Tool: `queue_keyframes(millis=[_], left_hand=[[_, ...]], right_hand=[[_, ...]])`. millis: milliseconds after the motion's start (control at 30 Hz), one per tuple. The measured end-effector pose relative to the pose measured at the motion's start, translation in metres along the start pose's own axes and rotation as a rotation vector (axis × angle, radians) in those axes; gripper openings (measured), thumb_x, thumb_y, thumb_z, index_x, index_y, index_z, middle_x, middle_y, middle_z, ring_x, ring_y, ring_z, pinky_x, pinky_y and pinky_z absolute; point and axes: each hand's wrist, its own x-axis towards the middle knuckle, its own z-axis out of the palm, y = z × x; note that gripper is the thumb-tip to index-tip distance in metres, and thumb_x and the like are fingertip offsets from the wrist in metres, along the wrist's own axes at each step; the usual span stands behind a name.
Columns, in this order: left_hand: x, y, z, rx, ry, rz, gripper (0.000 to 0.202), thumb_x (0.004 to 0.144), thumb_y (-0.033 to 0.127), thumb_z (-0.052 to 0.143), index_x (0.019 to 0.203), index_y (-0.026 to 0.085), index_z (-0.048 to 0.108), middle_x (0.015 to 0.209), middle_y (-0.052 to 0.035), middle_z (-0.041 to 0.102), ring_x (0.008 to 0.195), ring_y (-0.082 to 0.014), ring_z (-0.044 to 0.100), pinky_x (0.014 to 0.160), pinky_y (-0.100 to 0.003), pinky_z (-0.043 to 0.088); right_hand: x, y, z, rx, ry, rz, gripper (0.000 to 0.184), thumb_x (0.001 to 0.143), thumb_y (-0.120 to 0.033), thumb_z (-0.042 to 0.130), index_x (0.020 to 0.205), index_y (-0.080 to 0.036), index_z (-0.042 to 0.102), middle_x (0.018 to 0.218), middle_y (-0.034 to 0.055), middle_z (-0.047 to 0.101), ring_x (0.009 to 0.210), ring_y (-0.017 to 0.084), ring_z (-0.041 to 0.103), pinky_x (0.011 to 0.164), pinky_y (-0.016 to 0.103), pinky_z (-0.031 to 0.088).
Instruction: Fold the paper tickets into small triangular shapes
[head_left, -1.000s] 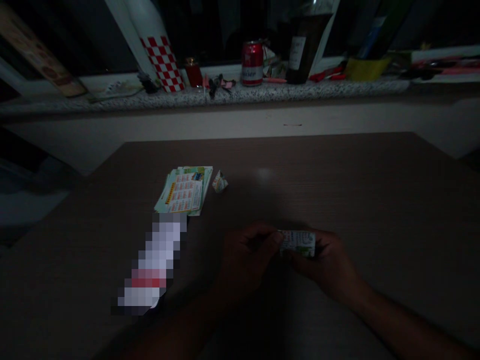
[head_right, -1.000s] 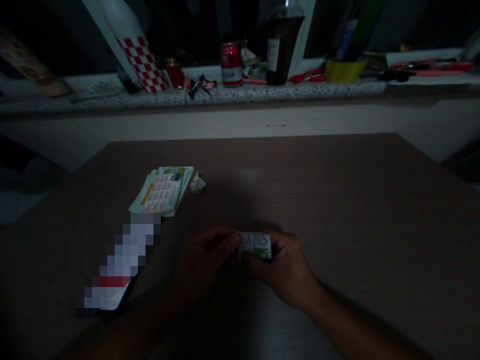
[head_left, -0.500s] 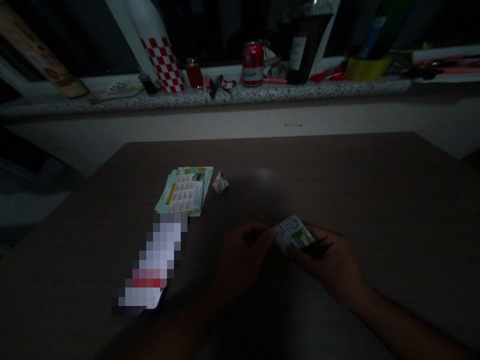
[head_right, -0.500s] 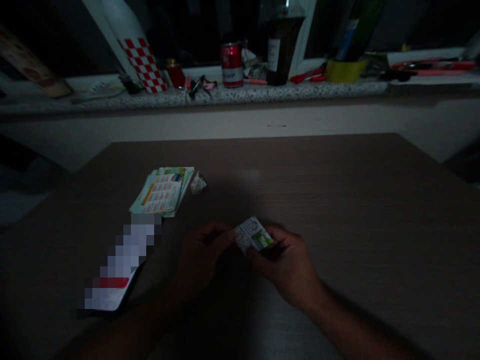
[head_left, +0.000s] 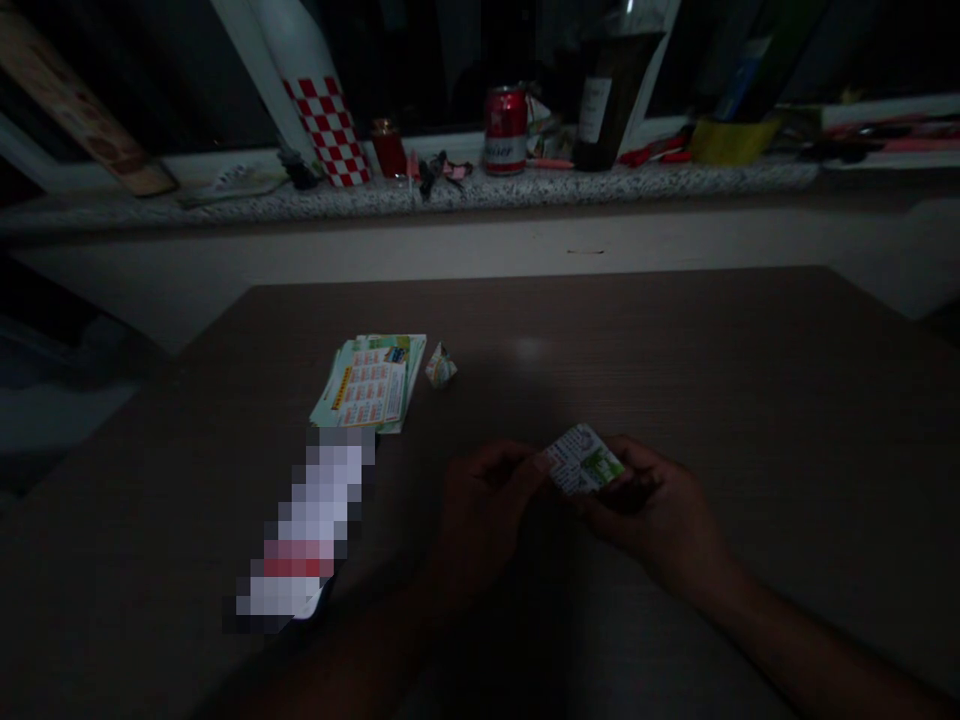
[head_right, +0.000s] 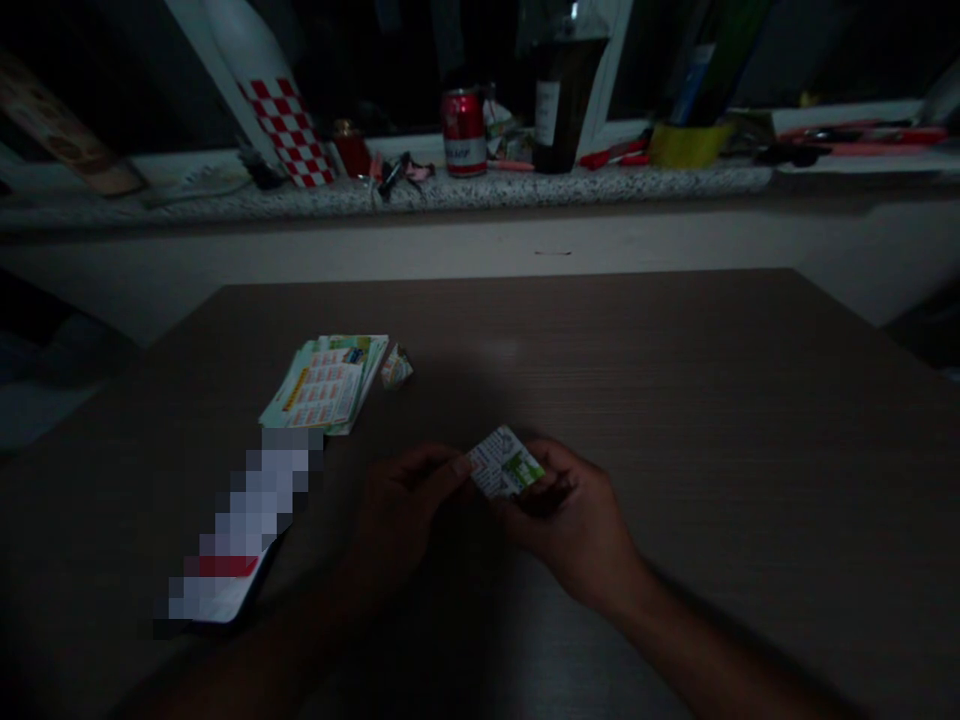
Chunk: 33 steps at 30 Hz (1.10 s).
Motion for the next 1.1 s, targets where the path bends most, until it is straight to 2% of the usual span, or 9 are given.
queue_keyframes(millis=[200,300,500,633,733,833,1033,1100], left_hand=[[0.001,0.000,-0.002,0.021,-0.008,-0.013,0.017,0.075,0.028,0.065,0.063,0.015,0.066,0.059,0.0013,0.061,0.059,-0.0111,0.054,0.057,-0.021,0.041],[0.001,-0.001,-0.003,0.061,-0.022,-0.026,0.017,0.075,0.027,0.064,0.062,0.015,0.064,0.057,0.0021,0.059,0.057,-0.0111,0.052,0.057,-0.021,0.040],[0.000,-0.003,-0.005,0.137,-0.119,-0.067,0.021,0.075,0.029,0.062,0.059,0.016,0.062,0.056,0.0020,0.057,0.054,-0.0107,0.049,0.053,-0.021,0.036],[0.000,-0.002,-0.005,0.145,-0.113,-0.072,0.020,0.075,0.031,0.063,0.062,0.016,0.064,0.058,0.0014,0.058,0.055,-0.0112,0.050,0.054,-0.022,0.036],[0.000,-0.002,-0.004,0.125,-0.114,-0.057,0.022,0.076,0.032,0.063,0.063,0.015,0.064,0.059,0.0011,0.059,0.056,-0.0112,0.049,0.054,-0.022,0.036],[-0.001,-0.004,-0.005,0.091,-0.137,-0.053,0.021,0.078,0.031,0.063,0.064,0.015,0.065,0.060,0.0008,0.060,0.058,-0.0112,0.051,0.057,-0.022,0.038],[0.000,-0.008,-0.006,0.131,-0.201,-0.043,0.021,0.081,0.030,0.062,0.067,0.015,0.065,0.061,0.0004,0.060,0.059,-0.0112,0.052,0.056,-0.022,0.037],[0.000,-0.006,-0.008,0.177,-0.195,-0.038,0.019,0.081,0.031,0.062,0.073,0.015,0.067,0.061,0.0009,0.059,0.056,-0.0106,0.051,0.054,-0.022,0.037]], right_hand=[[0.002,0.002,-0.003,0.001,0.067,-0.023,0.031,0.064,-0.020,0.073,0.093,-0.019,0.062,0.073,0.0014,0.072,0.068,0.016,0.070,0.061,0.024,0.056],[0.003,0.002,-0.008,0.015,0.091,-0.004,0.034,0.064,-0.023,0.075,0.094,-0.018,0.062,0.072,0.0020,0.072,0.067,0.016,0.069,0.063,0.025,0.055],[0.004,0.005,-0.018,0.075,0.140,0.009,0.032,0.065,-0.022,0.077,0.093,-0.018,0.063,0.067,-0.0002,0.069,0.059,0.013,0.065,0.057,0.023,0.053],[0.002,0.008,-0.020,0.153,0.107,0.020,0.025,0.068,-0.026,0.077,0.090,-0.019,0.067,0.069,0.0008,0.071,0.063,0.013,0.066,0.060,0.022,0.052],[0.002,0.008,-0.021,0.069,0.045,0.015,0.015,0.073,-0.031,0.074,0.078,-0.017,0.070,0.067,0.0028,0.071,0.061,0.013,0.064,0.059,0.022,0.050],[0.002,0.006,-0.021,-0.038,0.026,-0.006,0.019,0.075,-0.033,0.072,0.067,-0.016,0.070,0.062,0.0031,0.069,0.057,0.013,0.060,0.056,0.023,0.047],[0.002,0.003,-0.023,-0.120,0.050,-0.067,0.019,0.075,-0.034,0.070,0.065,-0.018,0.070,0.058,0.0028,0.067,0.053,0.014,0.059,0.051,0.024,0.046],[0.002,0.003,-0.024,-0.153,0.061,-0.091,0.018,0.074,-0.033,0.070,0.064,-0.018,0.070,0.057,0.0024,0.067,0.052,0.014,0.059,0.049,0.024,0.046]])
